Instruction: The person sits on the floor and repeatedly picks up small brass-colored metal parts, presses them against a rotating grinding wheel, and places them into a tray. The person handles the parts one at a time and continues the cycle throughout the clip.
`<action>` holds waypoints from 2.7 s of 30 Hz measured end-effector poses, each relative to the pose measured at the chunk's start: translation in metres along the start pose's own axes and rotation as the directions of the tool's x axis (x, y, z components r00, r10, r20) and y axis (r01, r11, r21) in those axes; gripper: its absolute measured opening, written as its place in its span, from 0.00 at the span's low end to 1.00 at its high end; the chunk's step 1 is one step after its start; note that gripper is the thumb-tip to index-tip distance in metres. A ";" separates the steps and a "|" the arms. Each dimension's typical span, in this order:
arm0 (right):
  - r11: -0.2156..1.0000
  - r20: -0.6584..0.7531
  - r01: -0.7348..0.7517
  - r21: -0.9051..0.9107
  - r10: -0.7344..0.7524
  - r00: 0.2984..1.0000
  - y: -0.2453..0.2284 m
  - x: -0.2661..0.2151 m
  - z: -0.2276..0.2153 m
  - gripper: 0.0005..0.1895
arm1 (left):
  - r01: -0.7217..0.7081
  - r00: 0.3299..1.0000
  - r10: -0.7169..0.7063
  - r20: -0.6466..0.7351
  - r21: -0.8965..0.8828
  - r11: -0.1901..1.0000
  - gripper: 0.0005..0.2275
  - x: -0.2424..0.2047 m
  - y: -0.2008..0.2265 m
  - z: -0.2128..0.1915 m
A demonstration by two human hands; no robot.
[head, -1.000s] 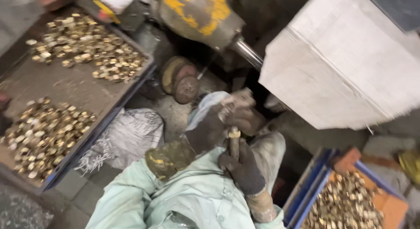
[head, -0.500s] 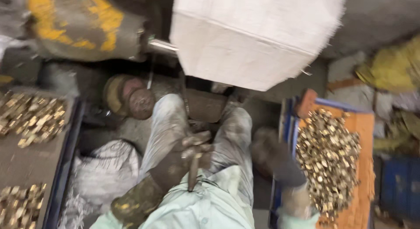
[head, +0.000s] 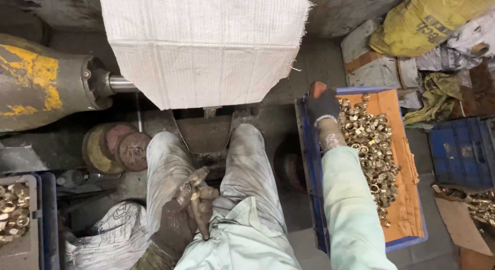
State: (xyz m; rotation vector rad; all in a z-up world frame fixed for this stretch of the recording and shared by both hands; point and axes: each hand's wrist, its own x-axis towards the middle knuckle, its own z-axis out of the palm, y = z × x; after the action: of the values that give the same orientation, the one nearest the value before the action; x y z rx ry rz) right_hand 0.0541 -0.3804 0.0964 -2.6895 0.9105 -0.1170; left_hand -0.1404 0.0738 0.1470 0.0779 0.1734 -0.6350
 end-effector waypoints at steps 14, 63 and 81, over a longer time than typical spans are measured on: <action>0.104 0.558 -0.614 0.782 -0.556 0.616 -0.075 -0.188 -0.025 0.24 | -0.043 0.992 0.063 -0.109 0.178 0.983 0.24 0.061 0.026 -0.011; 0.992 -0.169 0.124 -0.037 -0.128 0.977 0.004 -0.002 0.004 0.33 | 0.060 0.996 -0.062 0.060 0.026 0.998 0.19 0.091 0.038 -0.071; 0.443 0.699 -0.599 0.667 -0.652 0.295 -0.127 -0.294 -0.072 0.13 | -0.156 0.987 0.151 0.050 0.466 0.871 0.26 0.070 0.031 0.038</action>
State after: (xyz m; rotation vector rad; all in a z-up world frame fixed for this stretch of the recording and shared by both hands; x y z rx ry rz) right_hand -0.1185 -0.1252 0.2092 -1.1299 0.1352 0.7808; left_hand -0.0609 0.0532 0.1722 0.5532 -0.0031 -0.5061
